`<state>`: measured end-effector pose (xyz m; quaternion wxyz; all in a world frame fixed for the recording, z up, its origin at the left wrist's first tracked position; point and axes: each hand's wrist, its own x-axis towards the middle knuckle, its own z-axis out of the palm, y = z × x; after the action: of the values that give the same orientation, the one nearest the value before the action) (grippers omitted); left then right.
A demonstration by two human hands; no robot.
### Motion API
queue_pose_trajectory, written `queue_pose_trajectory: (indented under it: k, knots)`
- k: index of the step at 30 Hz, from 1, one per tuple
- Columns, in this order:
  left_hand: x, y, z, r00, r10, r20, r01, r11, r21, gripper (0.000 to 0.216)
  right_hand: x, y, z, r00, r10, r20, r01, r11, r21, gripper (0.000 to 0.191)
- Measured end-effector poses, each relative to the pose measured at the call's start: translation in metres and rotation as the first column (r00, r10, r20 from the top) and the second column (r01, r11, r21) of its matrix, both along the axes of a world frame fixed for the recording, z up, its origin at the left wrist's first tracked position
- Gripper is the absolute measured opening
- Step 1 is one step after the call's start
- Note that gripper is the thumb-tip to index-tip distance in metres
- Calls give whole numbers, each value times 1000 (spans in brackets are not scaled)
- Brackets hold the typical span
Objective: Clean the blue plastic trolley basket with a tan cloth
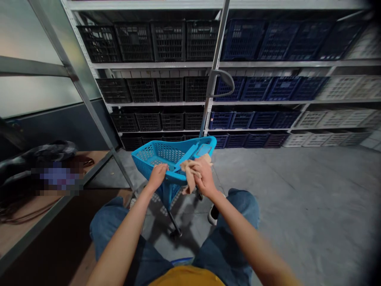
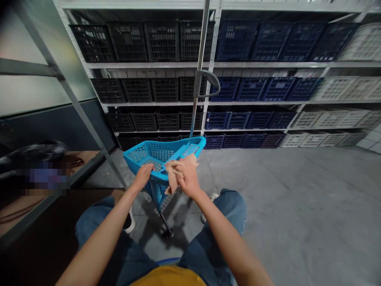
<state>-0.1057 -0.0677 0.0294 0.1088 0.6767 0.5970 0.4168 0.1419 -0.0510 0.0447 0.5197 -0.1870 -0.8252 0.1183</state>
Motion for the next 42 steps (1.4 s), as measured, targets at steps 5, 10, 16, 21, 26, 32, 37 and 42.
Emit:
queue_pose_trajectory:
  k: [5,10,16,21,26,32,37,42]
  knots:
    - [3,0,-3,1000,22,-23,-21,999,29,43,-53,-55,-15,668,-489,-561,43,778,-627,46]
    - [1,-3,-3,999,40,-31,-39,999,25,42,-77,-98,-6,464,-485,-742,-408,626,-664,46]
    - [2,-5,1,998,36,-53,-35,999,20,43,-31,-39,-2,528,-293,-797,-679,419,-603,32]
    - [5,-1,-1,995,41,-87,-37,998,40,43,-27,-4,-2,590,-255,-766,-643,425,-637,36]
    - [4,-1,-2,996,-2,-86,8,997,77,44,-52,-40,-5,539,-296,-789,-667,422,-614,41]
    - [4,-1,-1,998,0,-60,4,998,66,45,-42,-82,-29,667,-400,-629,-363,564,-742,27]
    - [9,0,-2,996,11,-83,-7,999,45,45,-16,-74,-31,780,-525,-340,323,804,-500,26]
    - [11,0,-3,996,-5,-84,11,998,67,45,-1,-39,7,892,-438,-110,416,892,-180,33]
